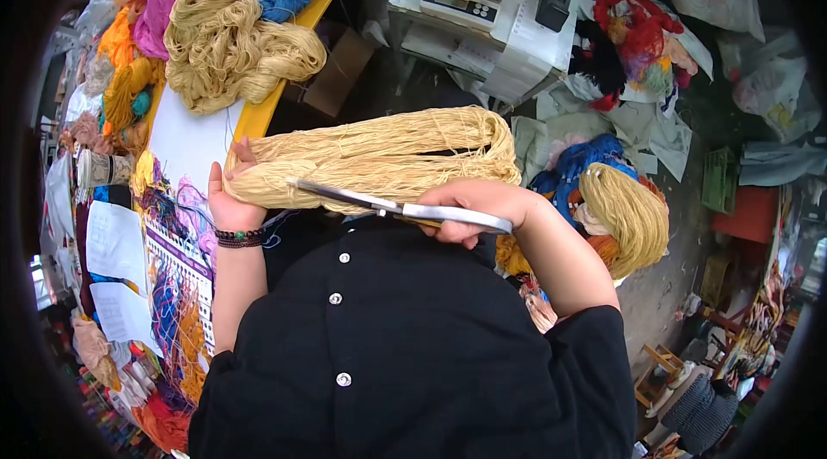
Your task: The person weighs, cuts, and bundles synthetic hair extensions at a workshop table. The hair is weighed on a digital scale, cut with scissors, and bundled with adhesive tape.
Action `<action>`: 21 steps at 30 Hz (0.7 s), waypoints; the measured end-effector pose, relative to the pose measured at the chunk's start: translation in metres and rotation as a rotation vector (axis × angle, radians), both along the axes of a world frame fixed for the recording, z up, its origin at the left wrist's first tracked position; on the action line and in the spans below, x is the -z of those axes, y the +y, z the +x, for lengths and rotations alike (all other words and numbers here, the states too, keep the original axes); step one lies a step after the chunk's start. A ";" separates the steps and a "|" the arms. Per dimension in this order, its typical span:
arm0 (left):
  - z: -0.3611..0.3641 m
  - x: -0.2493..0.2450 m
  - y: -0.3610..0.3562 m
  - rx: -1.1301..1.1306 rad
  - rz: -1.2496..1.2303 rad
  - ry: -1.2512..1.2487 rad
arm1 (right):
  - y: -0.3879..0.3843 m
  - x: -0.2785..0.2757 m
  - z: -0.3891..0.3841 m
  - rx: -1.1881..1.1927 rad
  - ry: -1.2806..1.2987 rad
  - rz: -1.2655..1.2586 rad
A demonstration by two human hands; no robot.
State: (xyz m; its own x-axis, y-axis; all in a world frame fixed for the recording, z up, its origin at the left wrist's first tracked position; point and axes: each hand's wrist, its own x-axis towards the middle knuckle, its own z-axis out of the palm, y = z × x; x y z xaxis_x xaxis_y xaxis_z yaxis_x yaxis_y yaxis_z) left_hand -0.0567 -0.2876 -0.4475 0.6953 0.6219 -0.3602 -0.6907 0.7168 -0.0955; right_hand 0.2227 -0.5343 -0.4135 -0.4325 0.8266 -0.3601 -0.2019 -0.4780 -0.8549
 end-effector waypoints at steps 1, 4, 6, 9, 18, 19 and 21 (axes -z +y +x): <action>0.000 0.000 0.000 -0.019 -0.028 0.050 | 0.002 -0.004 0.002 0.017 0.006 0.002; 0.001 0.000 -0.004 0.065 0.075 -0.029 | 0.007 -0.005 0.002 0.030 -0.006 0.012; 0.001 0.000 -0.004 0.080 0.105 -0.034 | 0.008 -0.005 -0.002 0.079 -0.088 -0.021; -0.001 0.001 -0.002 0.116 0.155 -0.061 | 0.007 -0.002 -0.006 0.116 -0.023 -0.115; -0.003 -0.009 -0.008 0.313 0.326 -0.250 | 0.003 0.010 -0.005 0.338 -0.326 -0.037; -0.002 -0.010 -0.008 0.326 0.369 -0.271 | 0.003 0.015 -0.003 0.301 -0.320 -0.059; -0.001 -0.012 -0.008 0.329 0.408 -0.287 | 0.004 0.018 -0.006 0.298 -0.413 -0.129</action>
State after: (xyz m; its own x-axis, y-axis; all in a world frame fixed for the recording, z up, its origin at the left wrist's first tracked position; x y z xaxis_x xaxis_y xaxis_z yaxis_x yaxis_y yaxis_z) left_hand -0.0578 -0.2960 -0.4353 0.9092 0.4057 0.0934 -0.4132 0.9069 0.0830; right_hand 0.2172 -0.5299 -0.4310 0.0145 0.8299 -0.5577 -0.0036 -0.5578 -0.8300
